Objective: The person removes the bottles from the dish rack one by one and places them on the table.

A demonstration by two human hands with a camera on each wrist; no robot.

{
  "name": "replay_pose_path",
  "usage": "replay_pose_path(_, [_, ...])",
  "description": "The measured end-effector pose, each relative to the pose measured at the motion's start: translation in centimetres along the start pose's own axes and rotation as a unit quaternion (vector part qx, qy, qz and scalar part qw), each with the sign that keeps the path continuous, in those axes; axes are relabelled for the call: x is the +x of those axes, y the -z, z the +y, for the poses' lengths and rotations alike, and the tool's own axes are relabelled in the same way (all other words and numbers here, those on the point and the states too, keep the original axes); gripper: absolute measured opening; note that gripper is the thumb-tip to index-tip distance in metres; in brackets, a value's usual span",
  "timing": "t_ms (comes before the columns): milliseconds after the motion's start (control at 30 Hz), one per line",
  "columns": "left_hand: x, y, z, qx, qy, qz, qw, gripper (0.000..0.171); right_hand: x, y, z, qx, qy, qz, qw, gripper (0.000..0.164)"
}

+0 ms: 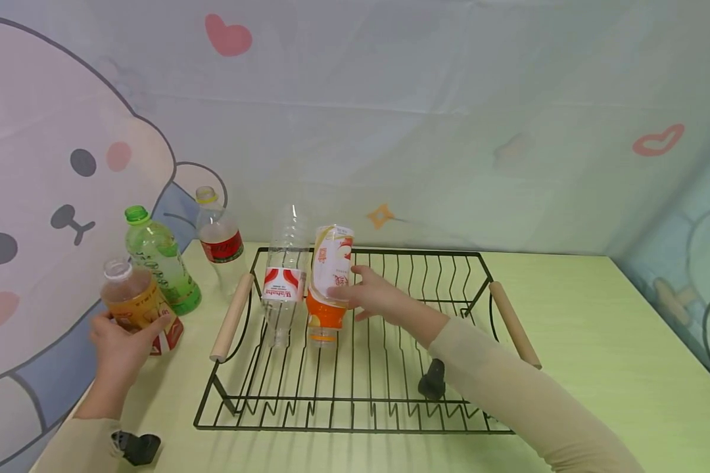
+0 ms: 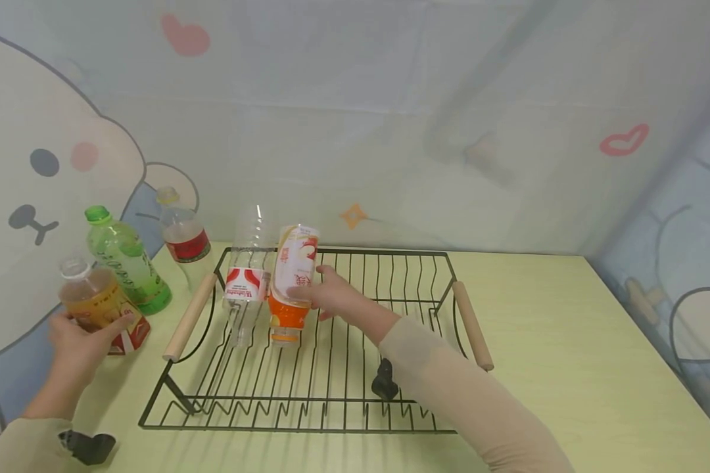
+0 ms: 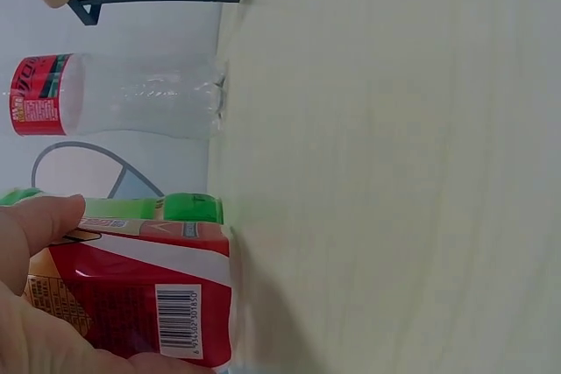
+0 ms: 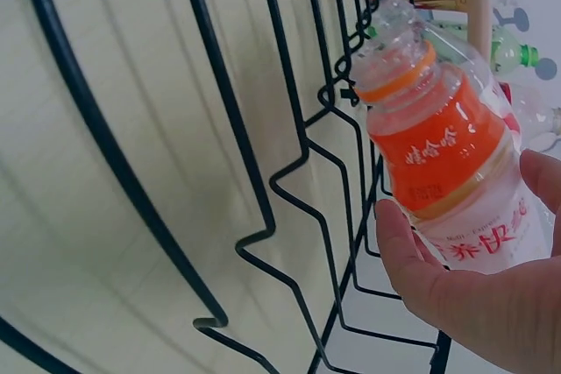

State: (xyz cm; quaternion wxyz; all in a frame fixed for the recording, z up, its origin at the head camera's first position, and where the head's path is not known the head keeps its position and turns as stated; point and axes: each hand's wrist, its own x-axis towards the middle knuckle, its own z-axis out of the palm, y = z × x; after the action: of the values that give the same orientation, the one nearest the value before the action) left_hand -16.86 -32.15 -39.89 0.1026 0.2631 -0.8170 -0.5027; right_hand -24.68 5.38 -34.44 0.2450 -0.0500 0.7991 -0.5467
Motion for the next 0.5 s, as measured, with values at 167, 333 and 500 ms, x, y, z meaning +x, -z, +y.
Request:
replay_pose_path(167, [0.06,0.01,-0.15,-0.003,0.009,-0.002,1.0,0.095,0.12,-0.41,0.33,0.003,-0.002,-0.003,1.0,0.088])
replay_pose_path(333, [0.04,-0.01,-0.15,-0.009,0.013,-0.001,0.9999,0.095,0.13,-0.5,0.42,0.016,-0.001,-0.007,1.0,0.087])
replay_pose_path(500, [0.1,-0.01,-0.2,-0.007,0.011,0.003,0.9999,0.095,0.29,-0.8,0.65,0.019,0.005,-0.007,1.0,0.083])
